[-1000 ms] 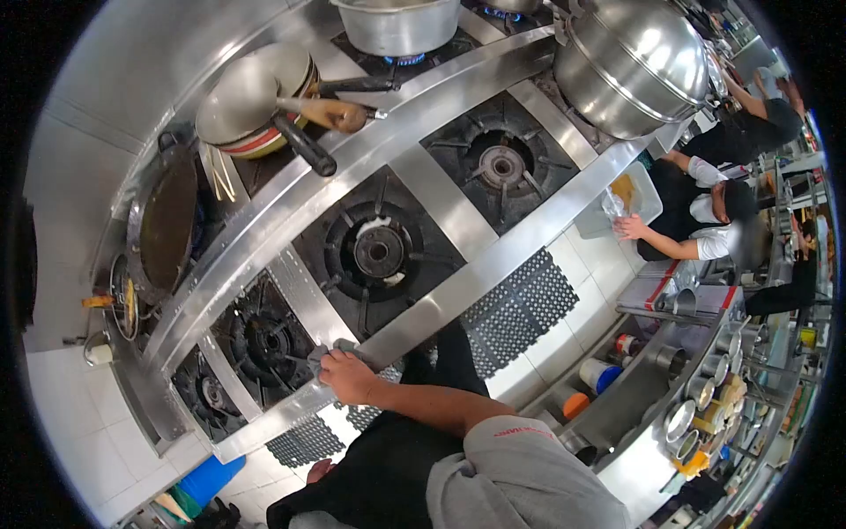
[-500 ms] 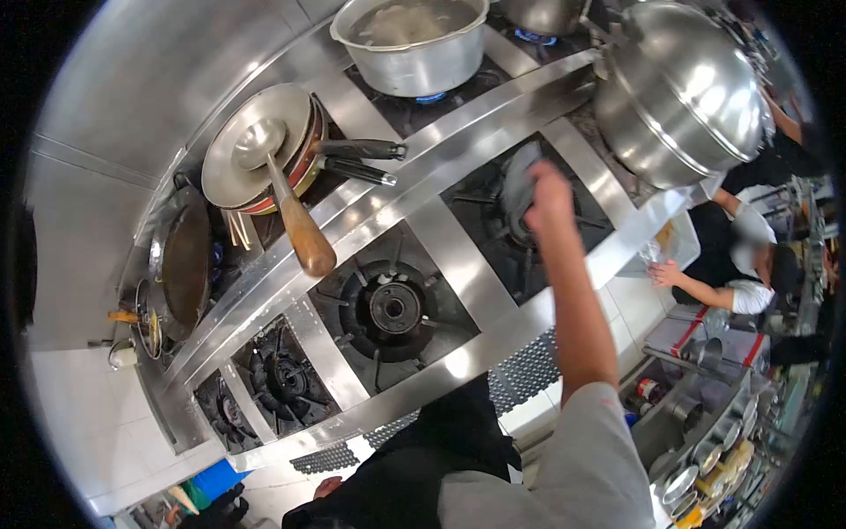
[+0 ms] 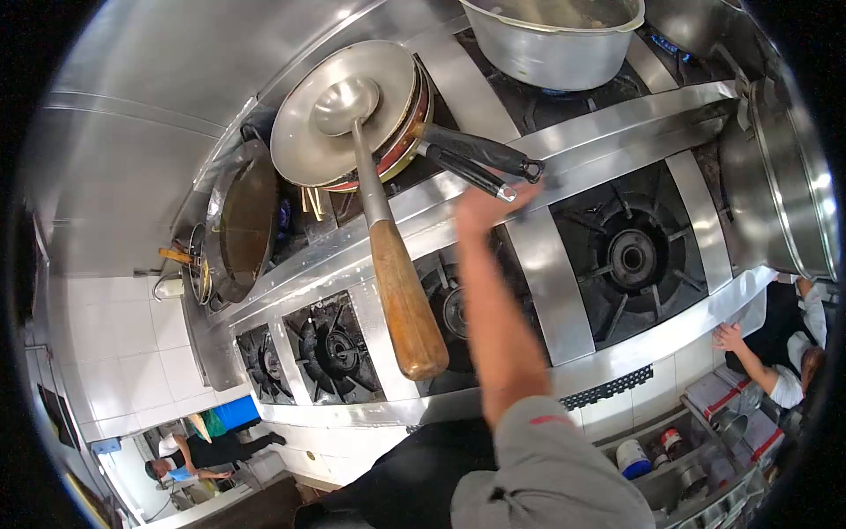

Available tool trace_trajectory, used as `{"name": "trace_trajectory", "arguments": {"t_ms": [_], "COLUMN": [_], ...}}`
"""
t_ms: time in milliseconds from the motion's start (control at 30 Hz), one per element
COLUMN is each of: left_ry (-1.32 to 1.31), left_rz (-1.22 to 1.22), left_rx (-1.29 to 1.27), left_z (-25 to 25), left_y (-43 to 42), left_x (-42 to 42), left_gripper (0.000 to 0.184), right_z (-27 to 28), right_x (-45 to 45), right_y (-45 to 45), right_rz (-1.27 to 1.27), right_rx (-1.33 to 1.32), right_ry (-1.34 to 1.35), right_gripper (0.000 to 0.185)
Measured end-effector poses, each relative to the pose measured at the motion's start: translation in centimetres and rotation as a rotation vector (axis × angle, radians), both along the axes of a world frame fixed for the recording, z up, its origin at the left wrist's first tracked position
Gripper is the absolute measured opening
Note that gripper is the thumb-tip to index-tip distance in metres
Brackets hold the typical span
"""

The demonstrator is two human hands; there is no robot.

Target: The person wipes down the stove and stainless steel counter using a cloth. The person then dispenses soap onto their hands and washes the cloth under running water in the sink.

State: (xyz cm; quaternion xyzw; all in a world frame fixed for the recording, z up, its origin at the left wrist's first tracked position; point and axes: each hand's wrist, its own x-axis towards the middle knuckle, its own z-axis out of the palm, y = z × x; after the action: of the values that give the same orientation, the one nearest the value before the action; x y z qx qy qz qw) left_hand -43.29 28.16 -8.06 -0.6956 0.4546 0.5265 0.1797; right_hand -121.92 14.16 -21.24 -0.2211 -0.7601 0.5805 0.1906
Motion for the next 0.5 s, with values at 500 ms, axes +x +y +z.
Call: {"name": "trace_trajectory", "arguments": {"t_ms": [500], "left_ry": [0.062], "left_rz": [0.087], "left_rx": [0.06], "left_z": [-6.5], "left_y": [-12.5], "left_x": [2.8], "left_gripper": [0.042], "right_z": [6.6], "right_x": [13.3], "right_y": [7.9], "right_rz": [0.81], "right_rx": [0.079], "right_ry": [0.065], "right_gripper": [0.035]}}
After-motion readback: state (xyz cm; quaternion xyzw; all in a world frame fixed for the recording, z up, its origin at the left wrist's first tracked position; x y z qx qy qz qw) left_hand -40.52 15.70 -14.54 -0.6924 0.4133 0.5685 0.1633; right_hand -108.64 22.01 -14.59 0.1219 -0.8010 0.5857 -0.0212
